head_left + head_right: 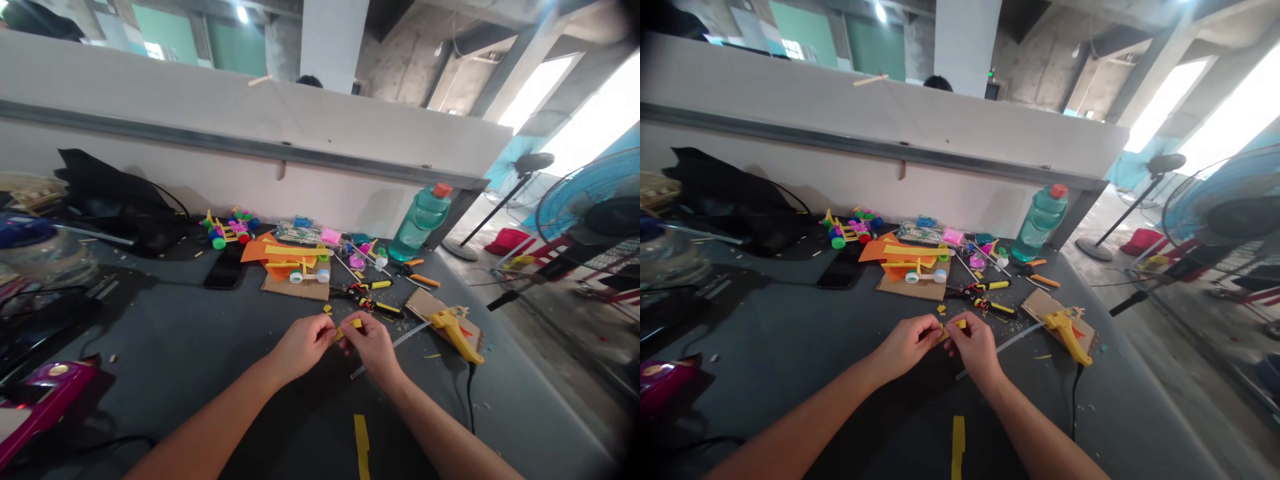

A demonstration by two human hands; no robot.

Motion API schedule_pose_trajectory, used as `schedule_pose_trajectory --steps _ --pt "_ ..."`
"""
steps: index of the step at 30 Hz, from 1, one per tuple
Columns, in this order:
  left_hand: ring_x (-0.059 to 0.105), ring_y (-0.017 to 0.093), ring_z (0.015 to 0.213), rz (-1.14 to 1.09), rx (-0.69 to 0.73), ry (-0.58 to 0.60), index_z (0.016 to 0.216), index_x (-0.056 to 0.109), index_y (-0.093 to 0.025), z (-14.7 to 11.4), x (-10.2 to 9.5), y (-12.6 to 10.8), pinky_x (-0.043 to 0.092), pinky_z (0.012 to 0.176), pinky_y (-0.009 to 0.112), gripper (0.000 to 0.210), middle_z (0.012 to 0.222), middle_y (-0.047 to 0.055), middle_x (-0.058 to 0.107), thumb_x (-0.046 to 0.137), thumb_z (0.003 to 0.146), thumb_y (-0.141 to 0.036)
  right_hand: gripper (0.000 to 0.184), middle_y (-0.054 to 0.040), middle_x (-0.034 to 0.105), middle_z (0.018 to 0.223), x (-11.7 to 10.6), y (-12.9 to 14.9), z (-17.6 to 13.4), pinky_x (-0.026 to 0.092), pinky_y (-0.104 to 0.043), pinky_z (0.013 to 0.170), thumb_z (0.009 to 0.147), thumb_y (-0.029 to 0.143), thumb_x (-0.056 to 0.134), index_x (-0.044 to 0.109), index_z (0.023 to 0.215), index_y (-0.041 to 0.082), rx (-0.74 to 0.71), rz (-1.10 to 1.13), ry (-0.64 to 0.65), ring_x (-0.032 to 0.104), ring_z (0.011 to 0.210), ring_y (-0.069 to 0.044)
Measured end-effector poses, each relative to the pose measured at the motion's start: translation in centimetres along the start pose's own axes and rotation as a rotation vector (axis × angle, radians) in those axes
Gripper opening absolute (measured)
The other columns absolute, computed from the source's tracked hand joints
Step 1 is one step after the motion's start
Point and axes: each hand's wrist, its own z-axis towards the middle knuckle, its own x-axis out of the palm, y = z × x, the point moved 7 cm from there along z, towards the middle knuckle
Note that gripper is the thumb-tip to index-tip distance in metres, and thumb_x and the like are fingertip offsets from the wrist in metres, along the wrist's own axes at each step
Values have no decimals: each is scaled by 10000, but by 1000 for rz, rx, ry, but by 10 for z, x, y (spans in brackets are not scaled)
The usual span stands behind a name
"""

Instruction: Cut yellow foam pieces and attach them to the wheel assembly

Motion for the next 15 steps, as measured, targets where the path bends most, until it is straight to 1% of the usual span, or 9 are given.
schedule_pose_trajectory --steps 2,5,7,8,9,11,13,14,15 --pt "539 129 638 46 13 -21 715 557 -191 1 -4 4 355 591 223 222 681 -8 594 428 885 -255 222 27 590 466 -9 1 2 446 -234 405 744 392 659 587 706 186 -10 -66 -52 525 406 -125" --pt "500 127 581 113 -73 -173 669 519 -190 3 -21 20 337 557 230 260 608 -18 536 411 890 -275 230 28 598 477 -26 3 4 446 -234 410 741 407 663 599 740 186 -45 -30 -153 534 415 -128" --pt "457 125 521 174 -135 -239 607 489 -192 4 -30 29 323 527 240 343 533 -29 468 388 909 -321 247 34 594 478 -31 1 6 446 -234 409 734 423 669 599 754 187 -44 -4 -186 537 417 -131" --pt "456 128 519 208 -129 -253 596 494 -191 4 -31 30 333 533 245 359 524 -28 460 391 911 -329 255 34 595 479 -32 0 7 448 -235 410 734 430 669 599 760 186 -41 -7 -186 541 418 -134" --pt "484 135 557 233 -86 -259 619 525 -188 5 -32 27 359 564 251 342 555 -18 493 398 911 -311 260 32 597 481 -31 -1 7 452 -238 414 738 436 664 600 768 186 -40 -22 -181 547 422 -137" --pt "564 166 772 239 71 -251 811 621 -190 5 -27 15 420 711 278 238 770 27 613 404 905 -215 252 27 605 493 -28 -1 7 461 -243 424 759 434 640 604 787 186 -58 -76 -169 558 430 -144" --pt "543 182 1000 183 207 -232 1064 606 -220 3 -19 5 414 868 317 259 1030 54 625 424 893 -150 225 22 613 511 -25 1 5 472 -246 442 783 412 611 615 807 188 -89 -156 -162 568 440 -147" --pt "530 184 1038 147 228 -225 1127 580 -230 3 -15 3 409 898 329 276 1079 56 616 457 889 -161 208 22 615 521 -24 1 5 477 -246 450 793 397 599 621 815 191 -103 -197 -159 572 446 -146" --pt "535 186 1026 119 220 -226 1139 573 -231 3 -12 3 416 894 333 270 1065 54 622 507 879 -196 189 22 616 529 -22 2 4 480 -244 457 799 379 590 627 820 195 -117 -234 -152 578 454 -146"
